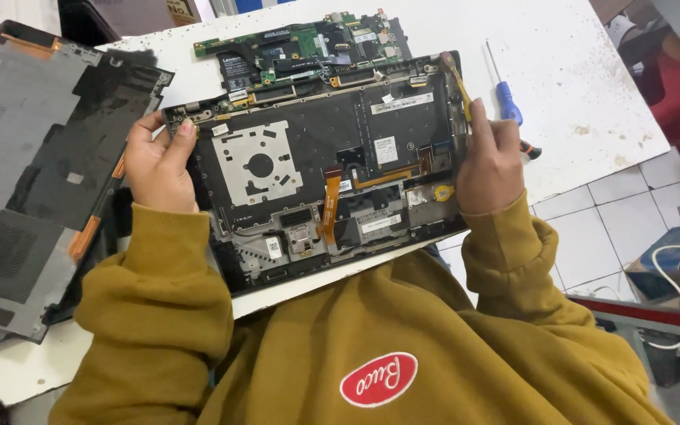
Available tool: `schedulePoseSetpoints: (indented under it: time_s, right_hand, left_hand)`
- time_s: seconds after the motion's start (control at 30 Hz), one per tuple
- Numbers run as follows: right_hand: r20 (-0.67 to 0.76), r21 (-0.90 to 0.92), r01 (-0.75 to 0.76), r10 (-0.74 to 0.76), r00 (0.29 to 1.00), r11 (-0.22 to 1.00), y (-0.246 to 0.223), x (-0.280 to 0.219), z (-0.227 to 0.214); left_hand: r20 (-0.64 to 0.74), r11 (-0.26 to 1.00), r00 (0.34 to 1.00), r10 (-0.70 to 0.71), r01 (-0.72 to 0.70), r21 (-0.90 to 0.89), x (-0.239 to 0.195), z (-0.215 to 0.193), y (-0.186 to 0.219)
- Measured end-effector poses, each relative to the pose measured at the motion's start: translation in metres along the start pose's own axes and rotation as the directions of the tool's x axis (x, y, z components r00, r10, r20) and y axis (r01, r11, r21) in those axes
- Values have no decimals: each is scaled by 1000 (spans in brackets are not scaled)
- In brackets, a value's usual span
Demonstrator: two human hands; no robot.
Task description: The person works on a disassembled laptop, using a screwdriver to remove screws from the internal chassis and manipulating ribbon cables and components. The laptop back cover and motherboard are visible on the work surface.
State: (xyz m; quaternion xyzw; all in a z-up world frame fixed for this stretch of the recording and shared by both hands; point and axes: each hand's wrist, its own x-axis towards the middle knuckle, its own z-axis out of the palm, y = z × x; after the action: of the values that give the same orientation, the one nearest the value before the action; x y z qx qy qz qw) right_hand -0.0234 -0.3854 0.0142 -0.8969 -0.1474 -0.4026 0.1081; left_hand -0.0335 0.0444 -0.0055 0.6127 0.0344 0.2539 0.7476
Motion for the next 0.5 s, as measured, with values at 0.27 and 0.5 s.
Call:
schedulePoseSetpoints:
  time_s: [0.27, 0.5]
  right_hand:
    - [-58, 28, -21, 23, 998, 999, -4, 7, 5]
    - [0, 110, -5, 5, 1000, 994, -3, 7, 4]
  left_hand:
    - [-10, 1000, 1000, 13, -13, 12, -1, 1, 6]
    - [-15, 999, 999, 32, -31, 44, 1, 0, 4]
